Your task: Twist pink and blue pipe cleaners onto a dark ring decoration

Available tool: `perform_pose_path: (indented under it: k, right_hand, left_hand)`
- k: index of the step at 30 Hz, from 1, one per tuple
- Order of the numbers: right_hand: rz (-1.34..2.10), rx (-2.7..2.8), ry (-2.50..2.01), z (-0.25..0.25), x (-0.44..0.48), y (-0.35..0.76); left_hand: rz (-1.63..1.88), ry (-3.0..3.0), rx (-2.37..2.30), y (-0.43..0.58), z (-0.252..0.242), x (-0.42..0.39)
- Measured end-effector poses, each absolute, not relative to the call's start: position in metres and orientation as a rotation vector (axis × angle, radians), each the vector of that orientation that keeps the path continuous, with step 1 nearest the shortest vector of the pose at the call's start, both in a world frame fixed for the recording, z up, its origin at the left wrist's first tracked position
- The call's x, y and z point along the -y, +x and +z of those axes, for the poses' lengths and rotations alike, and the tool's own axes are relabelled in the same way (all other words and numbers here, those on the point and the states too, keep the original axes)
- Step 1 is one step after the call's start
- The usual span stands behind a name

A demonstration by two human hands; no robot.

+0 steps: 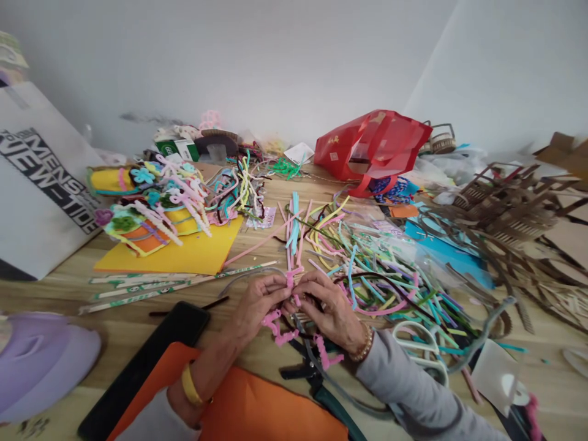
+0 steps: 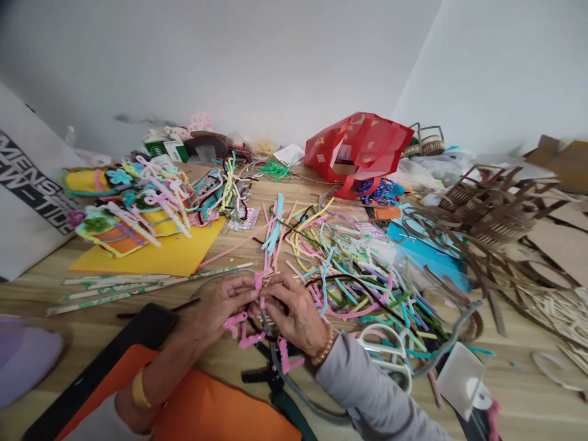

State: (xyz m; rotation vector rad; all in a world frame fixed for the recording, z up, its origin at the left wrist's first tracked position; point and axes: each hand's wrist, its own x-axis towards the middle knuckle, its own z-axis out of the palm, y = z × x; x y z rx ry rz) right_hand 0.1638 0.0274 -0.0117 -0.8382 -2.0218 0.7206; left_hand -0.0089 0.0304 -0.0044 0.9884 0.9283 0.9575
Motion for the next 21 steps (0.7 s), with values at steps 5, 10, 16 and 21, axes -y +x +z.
perform_pose_path:
  k: [5,10,16,21]
  right_hand:
    - [0.62,2.037,-0.845,-0.016,-0.026,0.164]
    - [0.501,2.103,-0.803,-0.019,-0.025,0.164]
    - [0.446,2.141,-0.792,-0.019,-0.024,0.163]
    - [0.457,2.143,-0.779,-0.02,-0.025,0.163]
  left_hand:
    - [0.958,1.076,-0.939,-0.012,-0.015,-0.032]
    - [1.014,1.122,-0.973,-0.012,-0.021,-0.032]
    - [1.033,1.068,-0.966,-0.01,-0.018,-0.032]
    - [1.016,1.064,-0.959,-0.01,-0.019,-0.032]
